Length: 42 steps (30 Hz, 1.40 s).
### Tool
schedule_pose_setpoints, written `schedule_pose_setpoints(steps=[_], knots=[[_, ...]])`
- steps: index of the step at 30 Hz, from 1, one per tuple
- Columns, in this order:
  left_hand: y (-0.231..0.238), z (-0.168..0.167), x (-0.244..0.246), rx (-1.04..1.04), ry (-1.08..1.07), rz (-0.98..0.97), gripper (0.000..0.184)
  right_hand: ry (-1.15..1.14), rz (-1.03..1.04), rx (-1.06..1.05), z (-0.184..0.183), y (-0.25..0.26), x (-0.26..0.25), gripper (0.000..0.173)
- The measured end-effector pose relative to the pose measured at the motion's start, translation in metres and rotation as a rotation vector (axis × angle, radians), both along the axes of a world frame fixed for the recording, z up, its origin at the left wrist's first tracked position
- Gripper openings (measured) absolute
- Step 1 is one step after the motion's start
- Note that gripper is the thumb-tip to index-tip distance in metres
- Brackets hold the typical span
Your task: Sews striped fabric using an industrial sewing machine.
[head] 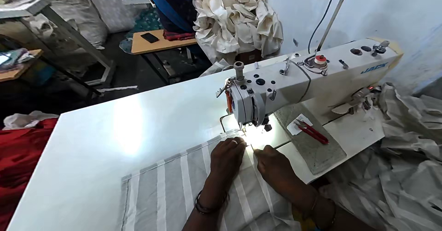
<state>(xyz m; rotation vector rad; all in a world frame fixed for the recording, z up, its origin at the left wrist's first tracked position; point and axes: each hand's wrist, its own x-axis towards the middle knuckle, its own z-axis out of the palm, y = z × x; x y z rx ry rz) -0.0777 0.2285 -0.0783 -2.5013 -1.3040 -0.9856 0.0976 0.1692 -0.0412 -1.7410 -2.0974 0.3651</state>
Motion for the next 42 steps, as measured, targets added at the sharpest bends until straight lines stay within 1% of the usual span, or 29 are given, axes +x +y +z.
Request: schedule_pose_setpoints(steps=[2,5,9,10,12,14,15,16,19,20,21,22,24,25,26,27,29,31,32,33,34,35,36,37,38,39,40,41,42], knots=[[-0.001,0.001,0.0,-0.024,0.009,-0.003,0.018,-0.053,0.009,0.021,-0.003,-0.006,-0.002,0.025],[0.001,0.003,0.001,-0.028,0.037,0.003,0.023,-0.067,0.016,-0.05,0.001,-0.005,-0.002,0.028],[0.023,0.007,-0.005,-0.06,0.06,-0.04,0.023,-0.044,0.035,-0.142,0.006,0.014,-0.004,0.028],[0.033,0.008,-0.007,-0.057,0.075,-0.047,0.023,-0.039,0.038,-0.139,0.006,0.021,-0.006,0.027],[0.048,0.013,-0.008,-0.045,0.125,-0.042,0.022,-0.001,0.051,-0.039,-0.002,0.032,-0.008,0.022],[0.045,0.022,-0.008,-0.081,0.165,-0.004,0.02,0.076,0.079,0.029,-0.005,0.027,0.0,0.023],[0.032,0.029,-0.009,-0.142,0.162,0.035,0.02,0.131,0.089,0.064,-0.004,0.016,0.01,0.027],[0.012,0.035,-0.014,-0.218,0.136,0.088,0.026,0.183,0.076,0.136,-0.003,-0.002,0.023,0.03],[-0.081,0.042,-0.055,-0.308,-0.019,0.335,0.048,0.396,-0.012,0.322,-0.02,-0.072,0.08,0.029],[-0.112,0.041,-0.074,-0.316,-0.059,0.424,0.055,0.511,-0.035,0.308,-0.031,-0.093,0.097,0.03],[-0.139,0.036,-0.091,-0.338,-0.065,0.508,0.064,0.624,-0.05,0.212,-0.042,-0.11,0.108,0.032],[-0.159,0.029,-0.104,-0.381,-0.045,0.581,0.074,0.692,-0.05,0.032,-0.05,-0.125,0.114,0.037],[-0.178,0.01,-0.113,-0.471,0.035,0.645,0.092,0.795,0.014,-0.432,-0.049,-0.135,0.104,0.055],[-0.178,0.001,-0.112,-0.47,0.091,0.672,0.097,0.862,0.063,-0.584,-0.042,-0.136,0.087,0.055],[-0.174,-0.005,-0.111,-0.434,0.118,0.684,0.097,0.929,0.115,-0.694,-0.027,-0.138,0.067,0.045],[-0.167,-0.008,-0.115,-0.408,0.126,0.677,0.096,0.999,0.201,-0.747,-0.01,-0.144,0.047,0.033],[-0.155,-0.01,-0.134,-0.393,0.125,0.637,0.094,1.21,0.469,-0.687,0.024,-0.161,0.024,0.018],[-0.152,-0.011,-0.154,-0.387,0.144,0.584,0.094,1.397,0.617,-0.612,0.054,-0.174,0.038,0.022],[-0.153,-0.01,-0.158,-0.389,0.168,0.569,0.094,1.4,0.651,-0.582,0.066,-0.177,0.056,0.024],[-0.155,-0.006,-0.156,-0.4,0.198,0.563,0.093,1.318,0.662,-0.542,0.076,-0.178,0.076,0.017],[-0.158,0.003,-0.147,-0.416,0.231,0.558,0.088,1.157,0.638,-0.475,0.081,-0.18,0.092,0.011],[-0.161,0.016,-0.132,-0.418,0.227,0.531,0.078,0.906,0.589,-0.361,0.085,-0.185,0.101,0.017],[-0.161,0.03,-0.11,-0.378,0.159,0.464,0.063,0.612,0.533,-0.252,0.089,-0.194,0.102,0.028],[-0.161,0.043,-0.082,-0.372,0.038,0.395,0.052,0.352,0.499,-0.207,0.092,-0.205,0.096,0.035],[-0.163,0.056,-0.048,-0.45,-0.113,0.327,0.044,0.204,0.505,-0.209,0.093,-0.216,0.087,0.037],[-0.167,0.065,-0.013,-0.638,-0.312,0.247,0.038,0.145,0.548,-0.22,0.09,-0.226,0.076,0.038],[-0.173,0.071,0.018,-0.911,-0.527,0.158,0.031,0.126,0.604,-0.232,0.084,-0.233,0.068,0.039],[-0.179,0.071,0.043,-1.158,-0.659,0.09,0.023,0.122,0.635,-0.237,0.078,-0.235,0.064,0.042],[-0.187,0.065,0.059,-1.309,-0.666,0.041,0.02,0.119,0.602,-0.22,0.077,-0.233,0.066,0.046]])
